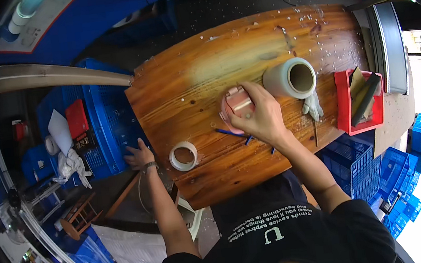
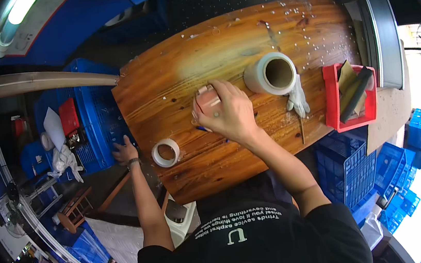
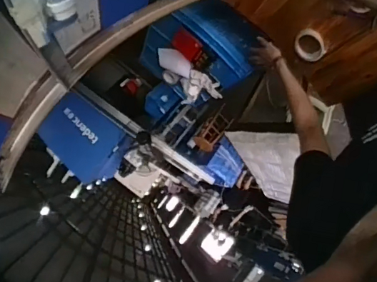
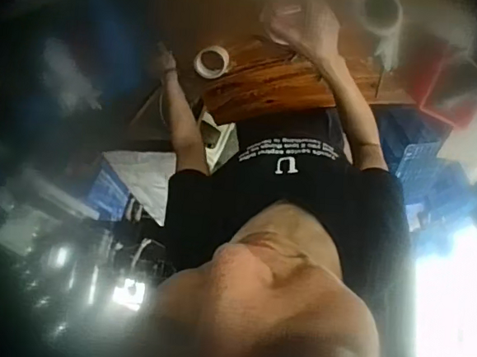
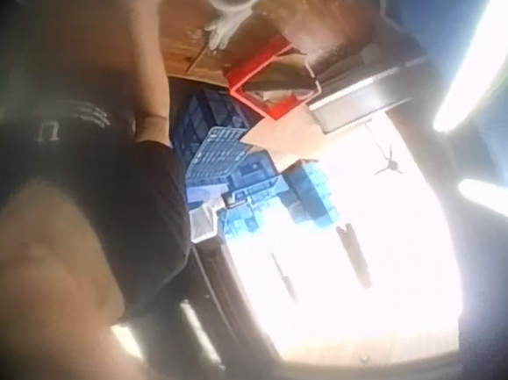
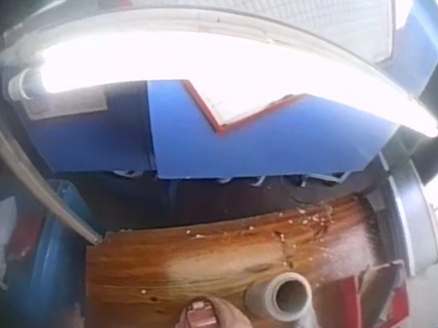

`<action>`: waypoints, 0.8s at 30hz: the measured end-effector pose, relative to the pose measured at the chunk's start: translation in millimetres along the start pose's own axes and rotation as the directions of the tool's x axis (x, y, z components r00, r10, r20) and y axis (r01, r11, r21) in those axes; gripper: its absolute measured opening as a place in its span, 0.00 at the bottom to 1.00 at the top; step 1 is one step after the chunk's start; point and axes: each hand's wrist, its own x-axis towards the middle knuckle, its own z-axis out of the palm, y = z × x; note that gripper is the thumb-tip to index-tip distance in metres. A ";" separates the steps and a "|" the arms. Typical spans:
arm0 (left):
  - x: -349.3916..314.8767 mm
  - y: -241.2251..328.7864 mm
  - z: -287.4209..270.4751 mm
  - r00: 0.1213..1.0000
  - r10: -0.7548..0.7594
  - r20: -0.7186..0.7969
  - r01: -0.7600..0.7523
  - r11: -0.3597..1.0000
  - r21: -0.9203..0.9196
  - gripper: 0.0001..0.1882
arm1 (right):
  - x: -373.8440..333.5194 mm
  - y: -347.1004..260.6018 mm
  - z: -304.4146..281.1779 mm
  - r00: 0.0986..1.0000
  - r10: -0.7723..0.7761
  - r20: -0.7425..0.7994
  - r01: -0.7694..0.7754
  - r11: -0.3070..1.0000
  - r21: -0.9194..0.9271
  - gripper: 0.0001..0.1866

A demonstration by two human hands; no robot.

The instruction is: Sweep debris off the floor using a broom and dustpan.

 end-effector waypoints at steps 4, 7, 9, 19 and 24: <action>-51.6 -14.9 -11.8 0.810 0.536 -0.238 -0.570 0.626 -0.532 0.26 | 29.2 18.5 4.5 0.996 0.007 -0.084 0.000 0.997 0.079 0.29; -91.2 -19.1 -9.8 0.579 0.808 0.112 -0.697 0.561 -0.446 0.26 | 39.0 15.6 11.9 0.999 0.030 -0.035 -0.027 0.998 0.061 0.30; -104.9 -23.5 -10.7 0.679 0.734 0.006 -0.697 0.647 -0.308 0.27 | 37.2 18.6 21.8 0.994 -0.100 -0.050 0.102 0.994 0.048 0.30; -109.7 -42.6 4.2 0.827 0.536 -0.171 -0.554 0.725 -0.410 0.06 | -80.5 -61.2 47.3 0.748 -0.664 -0.011 0.659 0.744 -0.107 0.22; -125.6 -98.3 -9.6 0.840 0.456 0.295 -0.160 0.727 -0.667 0.16 | -131.7 -121.8 91.0 0.697 -0.703 0.143 0.715 0.697 -0.059 0.16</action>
